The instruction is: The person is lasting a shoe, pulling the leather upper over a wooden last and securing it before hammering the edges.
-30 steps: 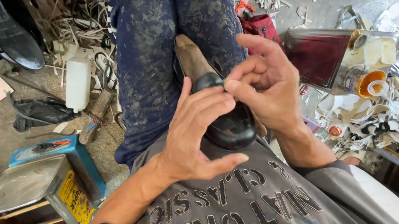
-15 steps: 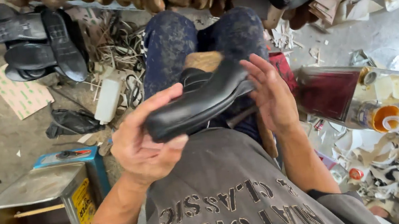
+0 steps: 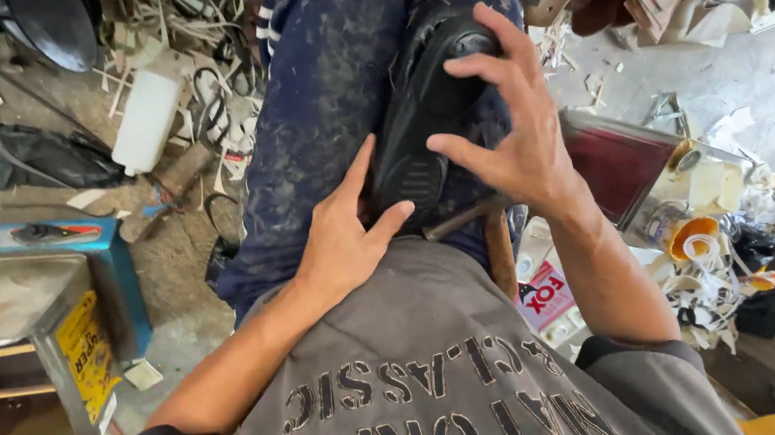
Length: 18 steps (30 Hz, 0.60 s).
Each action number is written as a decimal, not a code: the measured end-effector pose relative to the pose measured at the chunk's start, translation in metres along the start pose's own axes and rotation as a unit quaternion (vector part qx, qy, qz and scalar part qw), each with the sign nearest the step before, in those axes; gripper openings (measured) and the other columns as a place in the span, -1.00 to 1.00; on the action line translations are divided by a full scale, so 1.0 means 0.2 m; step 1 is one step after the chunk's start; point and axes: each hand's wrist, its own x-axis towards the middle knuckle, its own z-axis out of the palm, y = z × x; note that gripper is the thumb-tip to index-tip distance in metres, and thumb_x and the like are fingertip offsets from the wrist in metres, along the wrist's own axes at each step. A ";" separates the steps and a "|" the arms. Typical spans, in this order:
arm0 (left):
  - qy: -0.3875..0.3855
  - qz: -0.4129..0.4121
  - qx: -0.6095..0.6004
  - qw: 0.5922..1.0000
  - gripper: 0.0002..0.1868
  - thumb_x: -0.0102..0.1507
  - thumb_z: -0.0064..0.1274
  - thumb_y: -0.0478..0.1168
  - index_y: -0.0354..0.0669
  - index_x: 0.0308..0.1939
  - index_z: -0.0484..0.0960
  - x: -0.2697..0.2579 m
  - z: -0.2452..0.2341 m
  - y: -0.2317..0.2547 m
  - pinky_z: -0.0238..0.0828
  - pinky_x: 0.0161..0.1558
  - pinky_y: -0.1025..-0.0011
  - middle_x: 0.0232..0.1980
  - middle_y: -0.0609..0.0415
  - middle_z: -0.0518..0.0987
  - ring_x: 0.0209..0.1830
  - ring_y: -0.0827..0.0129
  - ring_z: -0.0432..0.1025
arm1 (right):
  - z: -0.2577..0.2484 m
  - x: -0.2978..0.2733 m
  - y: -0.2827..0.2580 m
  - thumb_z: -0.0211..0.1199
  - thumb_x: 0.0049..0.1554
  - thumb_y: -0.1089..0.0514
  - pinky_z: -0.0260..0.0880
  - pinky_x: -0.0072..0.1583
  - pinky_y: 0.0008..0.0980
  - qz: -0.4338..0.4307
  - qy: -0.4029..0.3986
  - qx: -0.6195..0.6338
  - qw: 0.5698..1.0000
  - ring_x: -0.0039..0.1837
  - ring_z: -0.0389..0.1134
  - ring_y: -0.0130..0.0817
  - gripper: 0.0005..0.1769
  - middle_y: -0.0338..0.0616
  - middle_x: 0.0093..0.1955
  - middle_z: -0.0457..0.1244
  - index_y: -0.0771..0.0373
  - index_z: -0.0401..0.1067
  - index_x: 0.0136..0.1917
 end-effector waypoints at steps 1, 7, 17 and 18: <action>0.002 -0.001 -0.002 1.000 -0.14 0.27 0.10 0.10 0.03 0.59 0.11 0.00 -0.01 0.01 0.41 -0.04 0.41 0.23 -0.01 0.65 -0.31 0.33 0.50 | -0.01 0.02 -0.01 0.48 0.24 -0.05 0.09 0.64 0.19 -0.001 -0.003 0.000 1.000 0.71 -0.03 0.15 -0.40 0.10 0.66 -0.11 0.06 0.27 0.40; -0.057 -0.104 -0.013 0.993 -0.07 0.22 0.06 0.18 0.17 0.61 0.04 0.06 -0.07 0.10 0.50 -0.09 0.28 0.12 -0.01 0.70 -0.47 0.22 0.56 | -0.15 0.20 -0.04 0.46 0.24 0.12 0.34 0.16 -0.37 0.130 -0.047 0.067 0.988 0.22 0.27 -0.31 -0.09 0.04 0.37 0.22 0.14 -0.03 0.66; -0.043 -0.073 0.001 0.996 -0.14 0.24 0.10 0.06 0.21 0.60 0.12 0.07 -0.08 0.00 0.43 -0.32 0.29 -0.58 0.01 0.62 -0.72 0.19 0.43 | -0.14 -0.16 -0.33 0.22 0.22 0.09 0.28 -0.05 -0.20 -0.145 -0.143 0.046 0.978 -0.19 0.27 -0.22 -0.78 -0.12 -0.25 0.24 0.29 0.51 -0.03; -0.043 -0.068 -0.012 0.997 -0.14 0.23 0.14 -0.07 0.23 0.60 0.13 0.07 -0.09 0.00 0.36 -0.40 0.30 -0.47 -0.01 0.66 -0.72 0.19 0.37 | -0.14 -0.17 -0.34 0.21 0.22 0.13 0.22 -0.12 -0.25 -0.185 -0.142 0.057 0.971 -0.24 0.23 -0.21 -0.80 -0.13 -0.29 0.20 0.32 0.53 -0.07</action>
